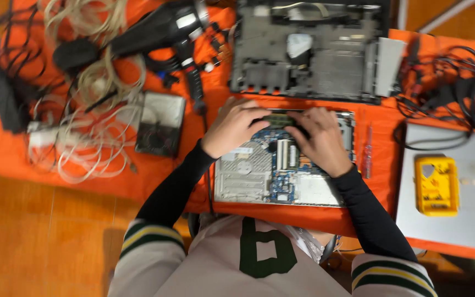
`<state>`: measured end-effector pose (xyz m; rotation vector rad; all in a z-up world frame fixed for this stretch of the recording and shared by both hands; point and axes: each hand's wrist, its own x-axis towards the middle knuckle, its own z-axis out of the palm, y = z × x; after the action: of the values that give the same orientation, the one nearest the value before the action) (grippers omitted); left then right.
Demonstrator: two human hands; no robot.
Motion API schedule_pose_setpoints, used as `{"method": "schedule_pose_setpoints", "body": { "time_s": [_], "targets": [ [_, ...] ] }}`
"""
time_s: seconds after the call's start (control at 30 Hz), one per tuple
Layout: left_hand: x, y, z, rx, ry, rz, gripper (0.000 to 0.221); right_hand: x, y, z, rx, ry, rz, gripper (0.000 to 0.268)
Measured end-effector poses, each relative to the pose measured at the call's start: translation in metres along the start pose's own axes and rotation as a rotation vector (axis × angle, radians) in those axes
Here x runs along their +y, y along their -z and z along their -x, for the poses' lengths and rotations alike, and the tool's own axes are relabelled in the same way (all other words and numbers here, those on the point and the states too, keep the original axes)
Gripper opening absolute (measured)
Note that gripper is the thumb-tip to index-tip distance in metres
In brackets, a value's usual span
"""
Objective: Repairing and testing internal laptop components using a hairdryer and a multimeter.
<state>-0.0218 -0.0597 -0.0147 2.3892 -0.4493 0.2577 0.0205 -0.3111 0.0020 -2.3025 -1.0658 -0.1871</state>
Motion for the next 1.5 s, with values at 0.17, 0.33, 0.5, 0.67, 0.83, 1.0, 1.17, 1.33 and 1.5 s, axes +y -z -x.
{"method": "schedule_pose_setpoints", "body": {
  "time_s": [0.17,0.33,0.5,0.67,0.83,1.0,1.17,1.33,1.5],
  "targets": [
    [-0.015,-0.017,0.004,0.047,0.037,-0.029,0.024,-0.008,-0.006,0.002,-0.049,0.036,0.021,0.028],
    [0.001,-0.002,0.015,0.089,-0.005,-0.027,0.023,-0.01,-0.004,0.005,-0.038,0.006,0.064,0.026],
    [0.039,0.077,0.065,0.354,0.131,0.138,0.027,-0.004,-0.006,0.008,-0.034,-0.003,0.06,0.027],
    [-0.038,0.132,0.16,0.717,0.356,-0.267,0.037,0.003,-0.003,0.011,-0.036,-0.003,0.007,0.022],
    [-0.104,0.157,0.209,0.593,0.384,-0.497,0.063,0.002,0.001,0.01,-0.01,-0.006,-0.04,0.02],
    [-0.126,0.16,0.195,0.594,0.394,-0.245,0.049,-0.008,0.01,0.006,0.008,0.012,-0.061,0.017],
    [-0.127,0.171,0.178,0.695,0.27,-0.248,0.021,-0.013,0.016,0.005,0.009,0.018,-0.107,0.015],
    [-0.063,0.197,0.155,0.69,0.122,-0.336,0.012,-0.027,0.025,-0.004,0.042,0.007,-0.205,0.013],
    [0.031,0.203,0.109,0.43,-0.151,-0.367,0.02,-0.043,0.037,-0.027,0.104,0.14,-0.253,0.023]
  ]
}}
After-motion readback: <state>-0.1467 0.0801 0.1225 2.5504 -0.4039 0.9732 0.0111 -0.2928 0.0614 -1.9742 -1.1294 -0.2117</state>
